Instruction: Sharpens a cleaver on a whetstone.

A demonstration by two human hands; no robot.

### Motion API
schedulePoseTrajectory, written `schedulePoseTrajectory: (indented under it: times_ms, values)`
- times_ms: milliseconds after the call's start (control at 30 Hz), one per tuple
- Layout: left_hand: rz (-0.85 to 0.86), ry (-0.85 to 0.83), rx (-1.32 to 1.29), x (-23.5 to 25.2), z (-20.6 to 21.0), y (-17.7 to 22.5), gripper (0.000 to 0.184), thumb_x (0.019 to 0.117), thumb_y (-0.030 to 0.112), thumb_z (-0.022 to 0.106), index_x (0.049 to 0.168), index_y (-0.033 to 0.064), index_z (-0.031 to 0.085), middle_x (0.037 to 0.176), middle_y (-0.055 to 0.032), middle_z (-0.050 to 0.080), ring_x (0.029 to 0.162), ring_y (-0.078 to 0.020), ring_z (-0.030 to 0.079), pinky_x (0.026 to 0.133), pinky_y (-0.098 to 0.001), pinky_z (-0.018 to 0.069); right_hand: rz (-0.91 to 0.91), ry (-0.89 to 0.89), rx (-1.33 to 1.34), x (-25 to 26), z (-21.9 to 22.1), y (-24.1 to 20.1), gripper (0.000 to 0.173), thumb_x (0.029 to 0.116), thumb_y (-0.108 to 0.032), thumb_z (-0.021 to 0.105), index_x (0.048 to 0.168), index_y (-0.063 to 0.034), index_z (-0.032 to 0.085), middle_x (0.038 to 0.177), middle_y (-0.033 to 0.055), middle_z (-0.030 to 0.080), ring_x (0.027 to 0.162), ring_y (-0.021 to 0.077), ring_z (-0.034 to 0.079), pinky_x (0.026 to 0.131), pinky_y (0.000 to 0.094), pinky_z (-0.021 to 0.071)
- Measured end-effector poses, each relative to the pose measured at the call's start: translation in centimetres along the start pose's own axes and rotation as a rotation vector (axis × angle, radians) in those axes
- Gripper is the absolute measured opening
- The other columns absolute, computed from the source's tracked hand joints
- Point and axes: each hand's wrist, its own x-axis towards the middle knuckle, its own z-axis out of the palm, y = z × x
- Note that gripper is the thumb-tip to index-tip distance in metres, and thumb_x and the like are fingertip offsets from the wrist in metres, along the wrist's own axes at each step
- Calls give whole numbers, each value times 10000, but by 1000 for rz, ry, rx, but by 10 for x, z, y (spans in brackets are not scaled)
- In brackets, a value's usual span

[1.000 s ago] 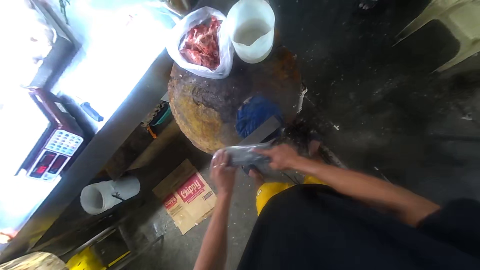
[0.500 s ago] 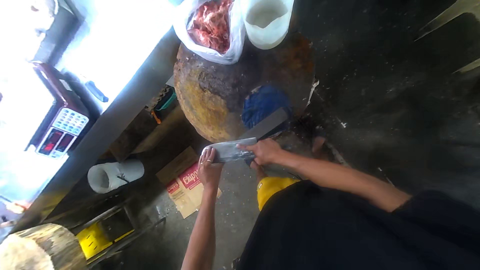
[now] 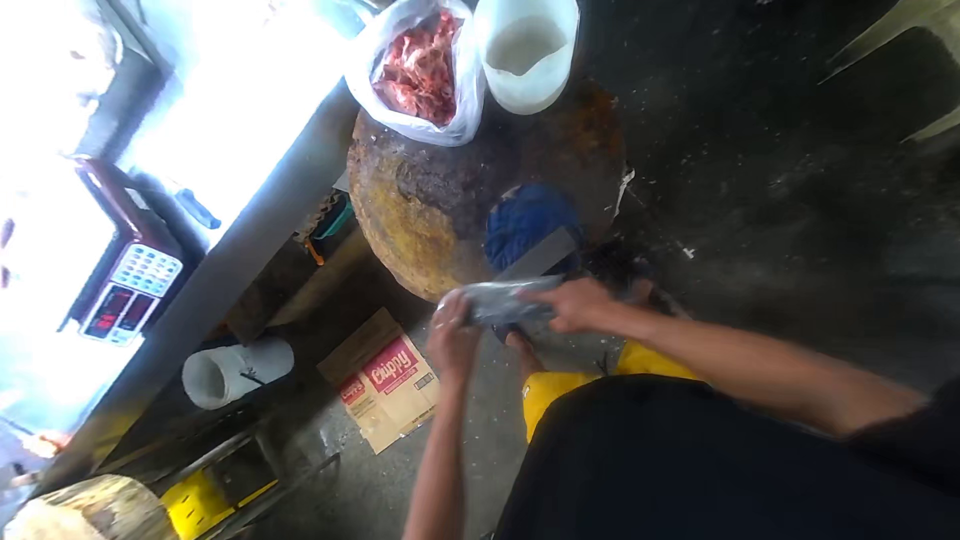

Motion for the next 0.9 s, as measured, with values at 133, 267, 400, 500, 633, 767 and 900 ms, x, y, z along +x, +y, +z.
schedulePoseTrajectory:
  times_ms: [133, 267, 400, 500, 633, 767, 900]
  values:
    - [-139, -35, 149, -12, -45, -48, 579, 774, 237, 860, 1318, 118, 703, 1428, -71, 634, 1358, -277, 575, 1128, -538, 448, -175, -35, 28, 28, 3, -67, 895, 848, -211, 710, 1574, -534, 299, 1108, 147, 733, 999, 390, 686, 849, 636, 513]
    - [63, -78, 1, 17, 7, 71, 566, 748, 227, 890, 1266, 72, 723, 1410, -129, 637, 1364, -313, 556, 1152, -519, 427, 44, 57, 111, -56, -20, 34, 812, 918, -260, 683, 1559, -574, 294, 1079, 173, 738, 967, 428, 695, 787, 677, 519]
    - [311, -48, -159, 47, 88, 184, 585, 773, 205, 869, 1328, 148, 696, 1465, -19, 608, 1427, -194, 497, 1223, -434, 349, 329, 206, -24, -135, -39, 139, 786, 935, -372, 691, 1559, -592, 267, 992, 176, 747, 890, 431, 701, 724, 661, 525]
    - [307, -115, -122, 47, 74, 145, 626, 811, 238, 846, 1403, 213, 640, 1529, 58, 541, 1468, -140, 431, 1235, -410, 336, 294, 169, -70, -104, -31, 123, 810, 902, -441, 694, 1563, -593, 251, 950, 147, 748, 842, 398, 703, 692, 632, 530]
    - [-29, -64, 48, 2, -11, -5, 593, 771, 299, 884, 1327, 193, 706, 1444, -6, 624, 1370, -227, 556, 1147, -488, 452, -36, 16, 36, 5, 7, -5, 857, 846, -335, 715, 1548, -590, 295, 1034, 152, 747, 887, 410, 702, 722, 671, 526]
    - [-141, -69, 136, -9, -48, -38, 601, 781, 267, 868, 1334, 111, 691, 1455, -77, 611, 1389, -276, 544, 1162, -527, 416, -199, -13, 37, 23, 12, -60, 845, 889, -226, 666, 1583, -522, 284, 1017, 148, 738, 921, 386, 697, 790, 613, 526]
    - [94, -97, 16, 18, 13, 78, 618, 763, 274, 891, 1320, 94, 693, 1449, -112, 609, 1394, -295, 526, 1177, -508, 398, 95, 32, 88, -65, -25, 40, 804, 931, -260, 671, 1562, -575, 285, 1028, 177, 739, 926, 433, 693, 755, 674, 513]
